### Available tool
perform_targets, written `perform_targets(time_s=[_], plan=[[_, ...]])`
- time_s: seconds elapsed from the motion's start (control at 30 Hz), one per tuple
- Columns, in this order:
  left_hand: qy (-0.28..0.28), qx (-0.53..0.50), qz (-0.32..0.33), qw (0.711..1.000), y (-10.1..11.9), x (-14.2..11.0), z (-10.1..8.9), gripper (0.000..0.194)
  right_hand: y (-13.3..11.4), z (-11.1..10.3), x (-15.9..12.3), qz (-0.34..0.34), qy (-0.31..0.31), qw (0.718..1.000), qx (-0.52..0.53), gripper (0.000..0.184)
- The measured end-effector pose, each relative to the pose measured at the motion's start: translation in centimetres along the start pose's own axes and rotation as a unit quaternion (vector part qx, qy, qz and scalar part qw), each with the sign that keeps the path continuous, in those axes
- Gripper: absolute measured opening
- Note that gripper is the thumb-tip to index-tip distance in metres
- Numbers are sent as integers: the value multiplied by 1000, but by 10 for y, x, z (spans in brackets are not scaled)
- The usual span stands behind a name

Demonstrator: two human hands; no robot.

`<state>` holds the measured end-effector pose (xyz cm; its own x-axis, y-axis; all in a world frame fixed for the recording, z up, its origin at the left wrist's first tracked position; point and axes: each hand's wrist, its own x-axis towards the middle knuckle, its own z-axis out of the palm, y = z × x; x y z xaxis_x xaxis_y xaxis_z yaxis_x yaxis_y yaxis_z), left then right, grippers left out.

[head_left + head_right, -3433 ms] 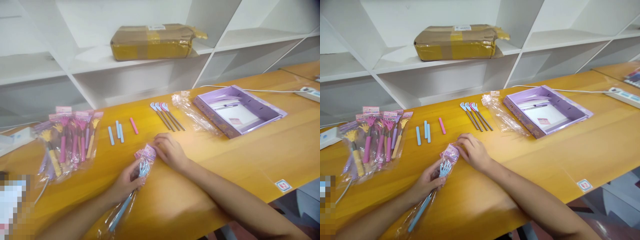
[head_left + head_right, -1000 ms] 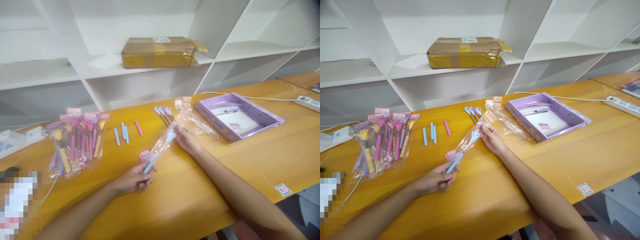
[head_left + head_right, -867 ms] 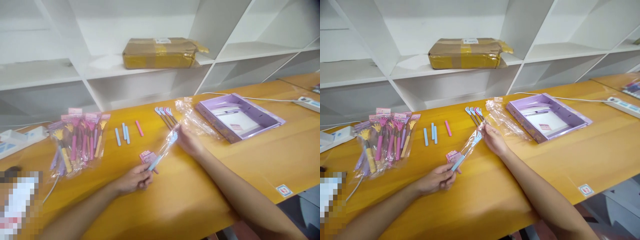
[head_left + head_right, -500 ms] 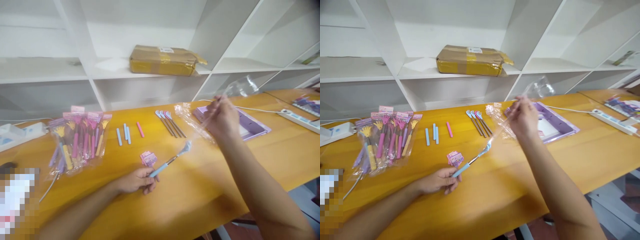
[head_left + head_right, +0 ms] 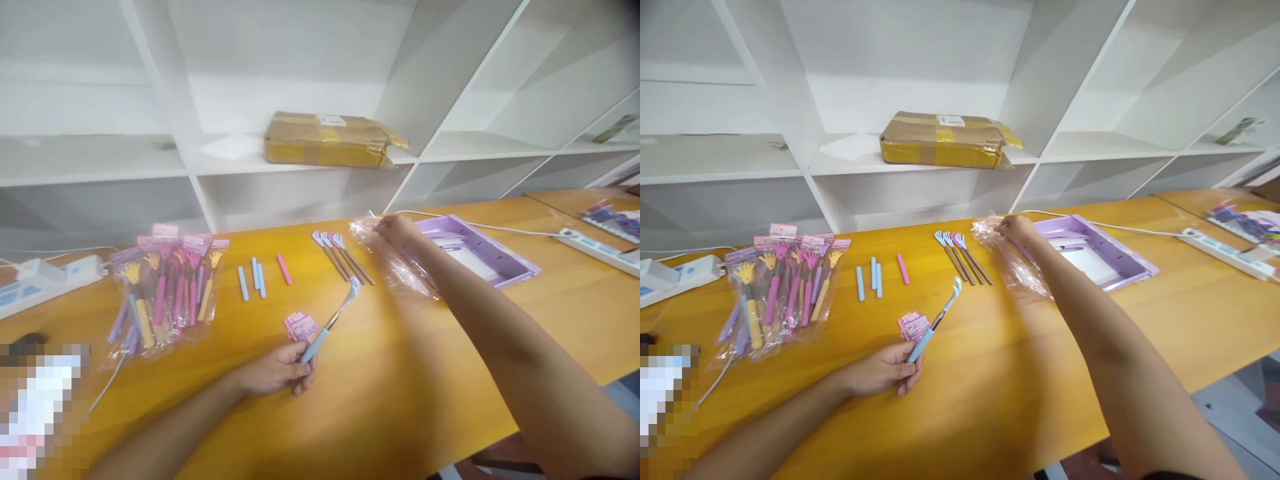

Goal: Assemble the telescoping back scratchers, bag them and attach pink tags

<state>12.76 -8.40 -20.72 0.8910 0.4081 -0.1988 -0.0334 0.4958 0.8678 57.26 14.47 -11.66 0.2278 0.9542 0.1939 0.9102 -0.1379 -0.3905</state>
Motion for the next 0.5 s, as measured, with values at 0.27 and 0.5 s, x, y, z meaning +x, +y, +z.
perform_targets(time_s=[0.27, 0.5], plan=[[23, -1, 23, 999, 3, 3, 5, 45, -35, 7, -79, -34, 44, 983, 174, 41], [26, 60, -1, 998, 12, -1, 9, 52, -96, 50, -250, -167, -348, 773, 503, 33]])
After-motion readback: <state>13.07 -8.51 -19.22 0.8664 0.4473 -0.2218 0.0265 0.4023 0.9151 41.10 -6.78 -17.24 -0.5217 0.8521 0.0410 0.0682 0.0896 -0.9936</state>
